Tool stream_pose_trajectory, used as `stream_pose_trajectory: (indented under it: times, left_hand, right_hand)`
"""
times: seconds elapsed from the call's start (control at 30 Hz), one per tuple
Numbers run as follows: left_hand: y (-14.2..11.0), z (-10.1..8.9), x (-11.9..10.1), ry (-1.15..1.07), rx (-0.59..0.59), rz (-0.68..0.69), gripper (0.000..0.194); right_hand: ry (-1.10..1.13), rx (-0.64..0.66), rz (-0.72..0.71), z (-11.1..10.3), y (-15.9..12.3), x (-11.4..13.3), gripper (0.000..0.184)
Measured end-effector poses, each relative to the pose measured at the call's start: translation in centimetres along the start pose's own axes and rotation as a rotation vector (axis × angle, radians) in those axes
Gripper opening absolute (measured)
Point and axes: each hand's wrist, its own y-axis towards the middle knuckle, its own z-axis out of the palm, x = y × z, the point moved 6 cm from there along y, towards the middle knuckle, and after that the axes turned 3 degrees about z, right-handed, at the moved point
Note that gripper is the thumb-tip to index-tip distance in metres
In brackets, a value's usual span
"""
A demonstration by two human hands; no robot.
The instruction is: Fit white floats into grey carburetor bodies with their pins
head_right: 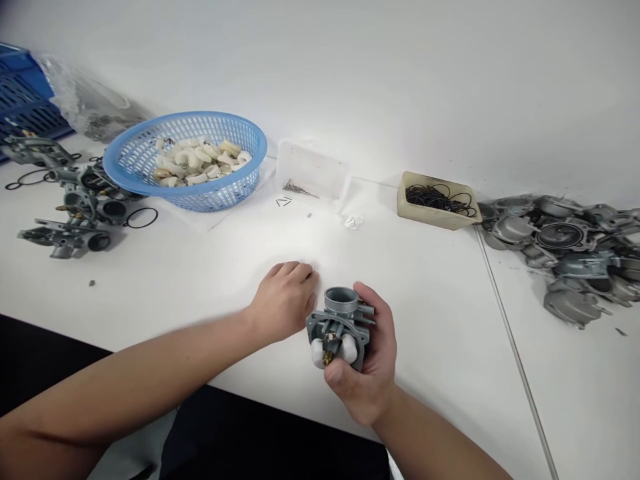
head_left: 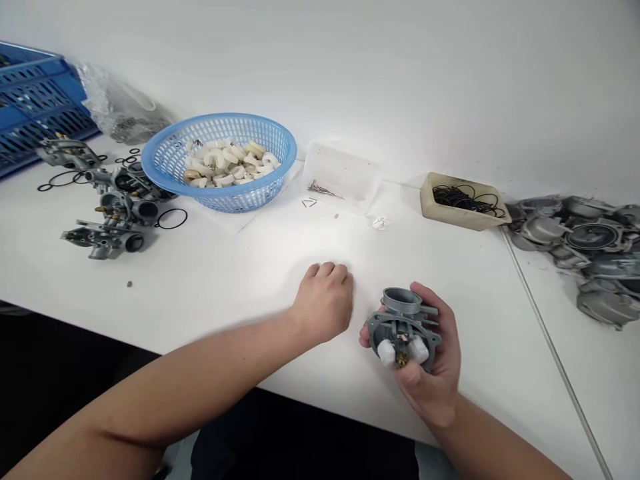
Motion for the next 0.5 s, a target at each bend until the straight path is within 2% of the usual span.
stream_pose_trajectory:
  times: [0.17,0.33,0.5]
  left_hand:
    - [0.0,0.0,-0.1,-0.013,-0.002,0.012,0.019]
    - [0.0,0.3,-0.2,0.025,-0.008,0.063,0.019]
    - [-0.2,0.2,-0.6,0.046,-0.002,0.112,0.017]
  right_hand:
    - [0.158,0.008,0.098,0.7,0.5,0.0,0.070]
    - [0.254,-0.052,0.196,1.2,0.5,0.1,0.071]
    - [0.336,0.007,0.286,1.5,0.3,0.0,0.070]
